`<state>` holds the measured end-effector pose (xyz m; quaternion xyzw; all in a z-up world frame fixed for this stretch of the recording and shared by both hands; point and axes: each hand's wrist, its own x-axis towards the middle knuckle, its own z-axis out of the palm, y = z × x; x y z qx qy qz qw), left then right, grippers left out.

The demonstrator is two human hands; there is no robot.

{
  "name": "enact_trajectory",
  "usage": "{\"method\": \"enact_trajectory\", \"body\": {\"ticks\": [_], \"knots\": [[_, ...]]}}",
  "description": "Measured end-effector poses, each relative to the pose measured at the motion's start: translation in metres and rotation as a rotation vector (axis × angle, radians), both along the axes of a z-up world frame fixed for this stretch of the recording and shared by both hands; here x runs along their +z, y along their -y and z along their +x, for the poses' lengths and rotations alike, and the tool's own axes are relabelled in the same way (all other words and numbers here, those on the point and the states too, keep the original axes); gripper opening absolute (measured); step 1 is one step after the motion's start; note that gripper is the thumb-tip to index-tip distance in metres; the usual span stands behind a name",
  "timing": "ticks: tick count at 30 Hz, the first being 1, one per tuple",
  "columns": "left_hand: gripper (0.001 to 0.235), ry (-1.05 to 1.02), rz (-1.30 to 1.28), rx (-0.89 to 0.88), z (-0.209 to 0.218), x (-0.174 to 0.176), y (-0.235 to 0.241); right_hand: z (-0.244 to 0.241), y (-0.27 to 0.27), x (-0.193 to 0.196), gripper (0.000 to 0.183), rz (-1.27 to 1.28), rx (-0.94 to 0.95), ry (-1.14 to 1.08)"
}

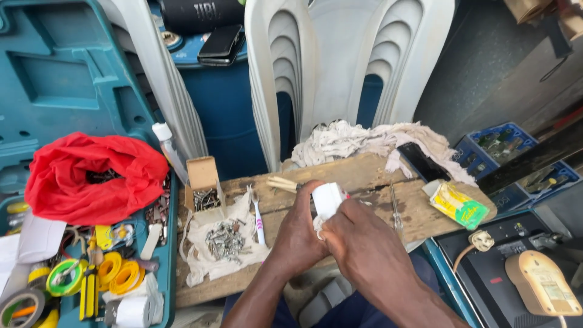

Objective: The person cleans a white power outlet extension and its cable by hand and using a white cloth.

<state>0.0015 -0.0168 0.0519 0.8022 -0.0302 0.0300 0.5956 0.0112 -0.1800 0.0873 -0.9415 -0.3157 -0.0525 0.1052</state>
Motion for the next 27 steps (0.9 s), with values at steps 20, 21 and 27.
{"method": "enact_trajectory", "body": {"ticks": [20, 21, 27], "knots": [[0.113, -0.020, 0.005, 0.016, 0.009, 0.005, 0.008, 0.029, -0.009, 0.005, 0.013, 0.469, -0.209, -0.031], [0.122, -0.059, 0.048, 0.025, 0.004, 0.002, 0.010, 0.035, -0.017, 0.013, 0.018, 0.496, -0.286, -0.125], [0.103, -0.083, -0.028, 0.046, 0.005, -0.005, -0.010, -0.003, -0.010, -0.002, 0.031, 0.670, -0.226, -0.252]]}}
